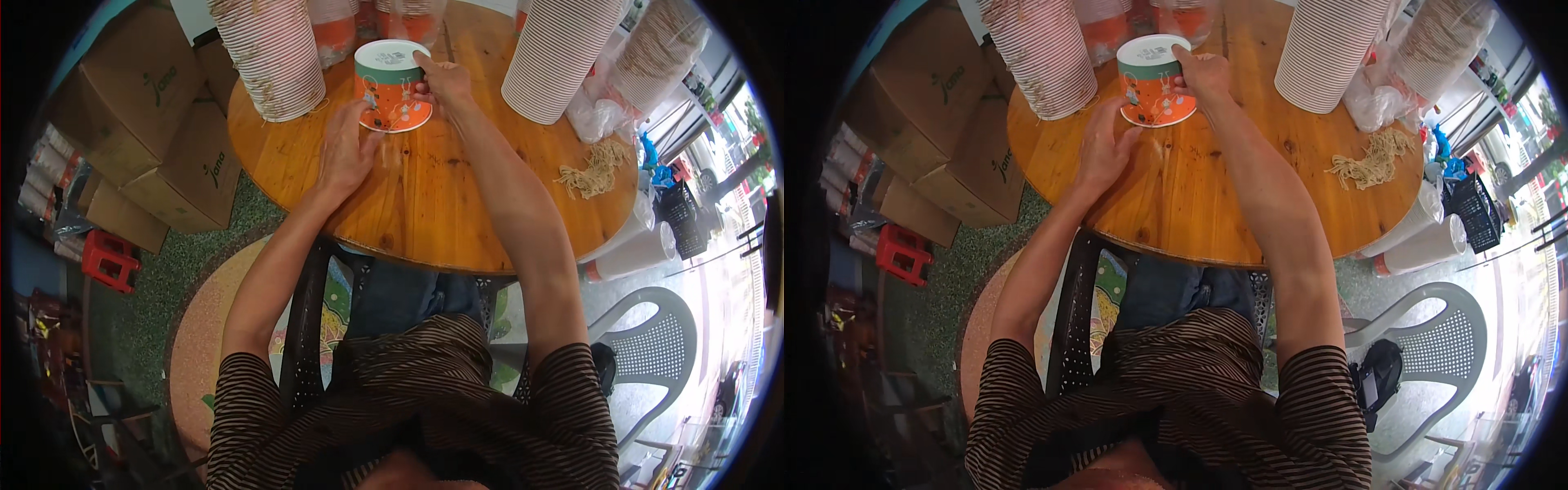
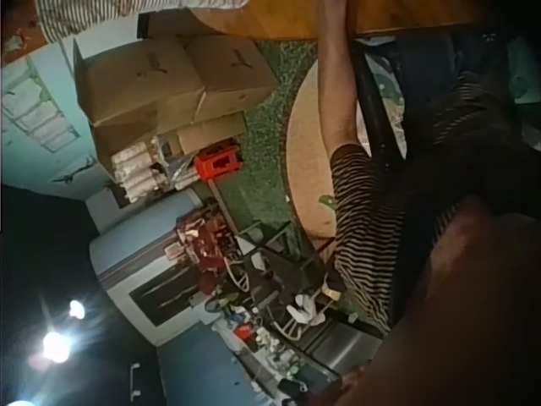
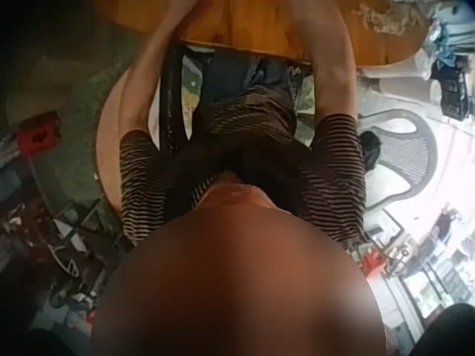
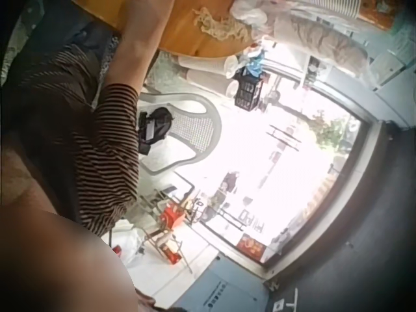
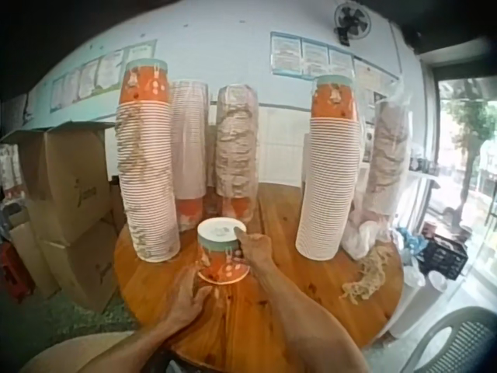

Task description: Tying string around the top rim of paper bowls.

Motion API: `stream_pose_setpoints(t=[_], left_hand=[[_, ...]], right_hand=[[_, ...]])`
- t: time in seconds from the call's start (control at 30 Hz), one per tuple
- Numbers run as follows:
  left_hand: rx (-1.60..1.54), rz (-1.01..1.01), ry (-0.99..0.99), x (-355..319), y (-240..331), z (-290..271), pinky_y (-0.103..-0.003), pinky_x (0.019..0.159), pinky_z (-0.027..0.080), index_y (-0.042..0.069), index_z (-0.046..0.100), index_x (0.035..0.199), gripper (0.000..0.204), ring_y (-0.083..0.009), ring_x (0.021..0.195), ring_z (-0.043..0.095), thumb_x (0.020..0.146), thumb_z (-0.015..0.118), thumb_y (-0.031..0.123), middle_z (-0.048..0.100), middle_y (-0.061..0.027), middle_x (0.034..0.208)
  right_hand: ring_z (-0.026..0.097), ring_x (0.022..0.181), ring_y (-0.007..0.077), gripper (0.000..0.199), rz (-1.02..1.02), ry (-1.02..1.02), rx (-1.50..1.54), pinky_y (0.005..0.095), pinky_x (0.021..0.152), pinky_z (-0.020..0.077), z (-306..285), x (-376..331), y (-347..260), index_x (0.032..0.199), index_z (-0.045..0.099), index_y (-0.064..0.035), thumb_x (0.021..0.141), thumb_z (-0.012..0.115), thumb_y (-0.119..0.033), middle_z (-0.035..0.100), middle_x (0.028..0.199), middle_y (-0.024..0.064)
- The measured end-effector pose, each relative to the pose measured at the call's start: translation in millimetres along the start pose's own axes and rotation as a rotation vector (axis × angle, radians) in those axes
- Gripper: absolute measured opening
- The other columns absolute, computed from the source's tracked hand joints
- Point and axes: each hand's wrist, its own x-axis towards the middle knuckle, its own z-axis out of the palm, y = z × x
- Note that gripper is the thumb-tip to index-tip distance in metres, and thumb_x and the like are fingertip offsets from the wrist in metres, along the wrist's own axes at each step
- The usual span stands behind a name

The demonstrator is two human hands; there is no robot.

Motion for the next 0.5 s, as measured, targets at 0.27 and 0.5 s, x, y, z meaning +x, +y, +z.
stream_pose_setpoints(t=[0.27, 0.5], left_hand=[[0.235, 0.282, 0.074, 60.6, -12.8, 23.9, -0.05, 0.113, 0.043, 0.006, 0.056, 0.137, 0.063, -0.0443, 0.137, 0.046, 0.08, 0.082, 0.002, 0.046, -0.0199, 0.151], [0.352, 0.281, 0.067, 97.2, -34.8, 53.3, -0.057, 0.116, 0.038, 0.007, 0.06, 0.135, 0.056, -0.0452, 0.14, 0.042, 0.083, 0.079, 0.006, 0.044, -0.0195, 0.153]], right_hand=[[0.063, 0.05, 0.0139, 0.045, -0.045, 0.02, 0.002, 0.03, 0.045, 0.057, 5.9, 34.3, 12.3, 0.078, 0.067, 0.0016, 0.091, 0.083, -0.038, 0.067, 0.065, 0.0091], [0.062, 0.05, 0.0125, 0.048, -0.046, 0.082, -0.081, 0.0288, 0.046, 0.0557, 6.1, 76.1, 10.9, 0.08, 0.068, 0.0025, 0.091, 0.082, -0.042, 0.066, 0.063, 0.0076]])
